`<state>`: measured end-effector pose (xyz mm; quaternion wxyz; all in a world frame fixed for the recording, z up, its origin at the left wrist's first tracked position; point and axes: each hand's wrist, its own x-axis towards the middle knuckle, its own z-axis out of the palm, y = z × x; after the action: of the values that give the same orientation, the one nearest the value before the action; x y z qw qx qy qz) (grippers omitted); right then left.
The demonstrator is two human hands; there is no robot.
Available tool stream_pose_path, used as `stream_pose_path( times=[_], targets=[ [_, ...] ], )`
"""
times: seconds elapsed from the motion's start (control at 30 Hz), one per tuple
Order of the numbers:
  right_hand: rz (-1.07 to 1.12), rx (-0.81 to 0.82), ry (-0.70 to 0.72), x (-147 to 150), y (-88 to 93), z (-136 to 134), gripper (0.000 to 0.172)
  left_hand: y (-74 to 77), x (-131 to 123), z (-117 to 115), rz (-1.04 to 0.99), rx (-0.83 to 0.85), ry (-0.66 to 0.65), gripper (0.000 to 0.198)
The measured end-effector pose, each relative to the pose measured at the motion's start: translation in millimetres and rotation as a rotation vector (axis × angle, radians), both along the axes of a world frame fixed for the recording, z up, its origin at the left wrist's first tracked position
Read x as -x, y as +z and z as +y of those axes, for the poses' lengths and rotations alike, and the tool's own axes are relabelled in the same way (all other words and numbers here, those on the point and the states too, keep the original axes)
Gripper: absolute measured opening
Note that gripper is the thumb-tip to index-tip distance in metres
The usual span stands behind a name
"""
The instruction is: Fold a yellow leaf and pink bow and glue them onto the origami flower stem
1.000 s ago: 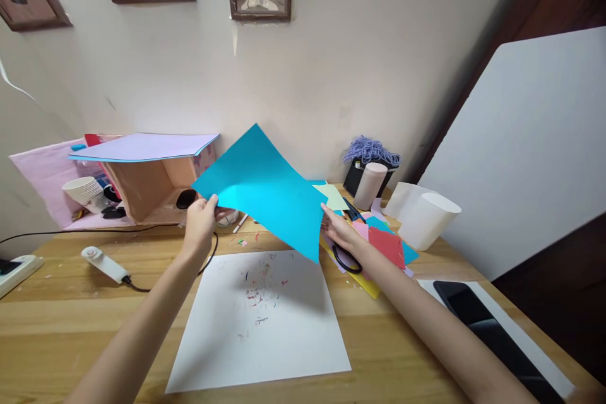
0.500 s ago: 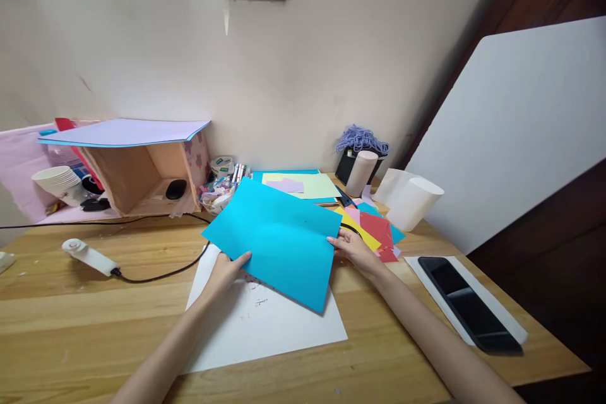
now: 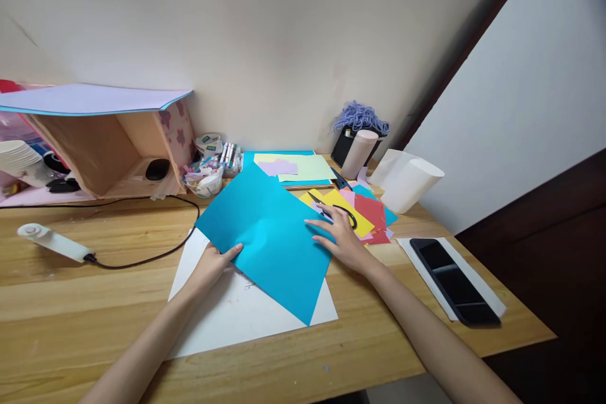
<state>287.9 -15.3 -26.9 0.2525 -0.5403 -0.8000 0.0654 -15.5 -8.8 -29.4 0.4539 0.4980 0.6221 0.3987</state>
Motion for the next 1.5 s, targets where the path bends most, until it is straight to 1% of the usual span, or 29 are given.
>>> stream_pose_path(
  times=[0.07,0.1,0.17,0.3,0.43,0.5,0.6,0.67,0.7,0.77,0.83,0.9,0.97,1.03,1.13,1.2,1.27,1.3,1.33,1.37,1.43,1.5],
  targets=[
    [-0.146,0.083,0.112,-0.8,2.4,-2.4,0.038,-4.4,1.5,1.6,0.041,0.006,-0.026,0.049],
    [-0.189,0.121,0.138,-1.4,2.3,-2.9,0.04,-6.1,2.2,2.4,0.06,0.011,-0.043,0.05],
    [-0.236,0.178,0.145,-2.7,0.5,-2.7,0.044,-8.3,3.5,3.8,0.087,0.031,-0.071,0.05],
    [-0.273,0.189,0.123,-4.5,-0.9,-1.1,0.049,-8.3,4.1,5.3,0.108,0.064,-0.077,0.048],
    [-0.284,0.187,0.201,-4.6,1.7,-0.4,0.047,-7.0,2.9,5.5,0.117,0.084,-0.075,0.046],
    [-0.287,0.16,0.172,-6.4,0.6,1.3,0.048,-6.6,2.5,5.5,0.119,0.1,-0.068,0.046],
    [-0.25,0.087,0.068,-14.6,-4.8,6.6,0.046,-4.7,3.1,5.9,0.082,0.114,-0.053,0.044],
    [-0.186,0.037,0.032,-23.2,-7.9,10.5,0.041,-2.0,4.1,5.9,0.014,0.129,-0.034,0.038],
    [-0.148,0.024,0.03,-27.8,-8.4,12.0,0.041,-0.3,4.7,5.9,-0.022,0.149,-0.023,0.034],
    [-0.073,0.044,0.054,-35.7,-7.3,13.5,0.046,2.9,5.8,5.6,-0.136,0.184,0.005,0.029],
    [-0.013,0.118,0.092,-40.1,-4.2,13.0,0.051,5.1,7.0,5.2,-0.319,0.179,0.027,0.033],
    [0.042,0.163,0.115,-40.2,-0.6,10.8,0.054,6.1,8.6,5.0,-0.505,0.16,0.026,0.044],
    [0.099,0.152,0.16,-37.1,2.4,7.6,0.055,6.8,10.3,4.5,-0.604,0.187,-0.015,0.05],
    [0.151,0.088,0.217,-33.1,5.2,4.0,0.055,7.8,11.4,3.4,-0.633,0.232,-0.069,0.049],
    [0.184,0.018,0.275,-29.3,9.4,-0.8,0.044,9.5,10.6,1.7,-0.629,0.257,-0.123,0.046],
    [0.199,0.056,0.321,-27.6,11.1,-2.9,0.03,10.3,8.7,1.0,-0.625,0.252,-0.159,0.041],
    [0.308,0.126,0.355,-24.5,10.1,-4.0,0.019,11.1,6.3,0.7,-0.639,0.211,-0.205,0.039],
    [0.408,0.168,0.344,-22.0,8.3,-4.3,0.018,11.8,5.0,0.3,-0.644,0.182,-0.224,0.039],
    [0.528,0.212,0.298,-18.7,5.9,-4.5,0.019,12.8,3.7,-0.4,-0.642,0.158,-0.246,0.041],
    [0.65,0.264,0.223,-14.8,3.0,-4.5,0.02,14.0,2.4,-1.4,-0.632,0.145,-0.275,0.042],
    [0.852,0.373,0.047,-5.9,-2.6,-4.0,0.031,16.8,-0.7,-4.4,-0.583,0.137,-0.33,0.044],
    [0.968,0.467,-0.065,2.8,-6.3,-2.8,0.043,18.8,-4.3,-8.1,-0.535,0.126,-0.357,0.041]
  ],
)
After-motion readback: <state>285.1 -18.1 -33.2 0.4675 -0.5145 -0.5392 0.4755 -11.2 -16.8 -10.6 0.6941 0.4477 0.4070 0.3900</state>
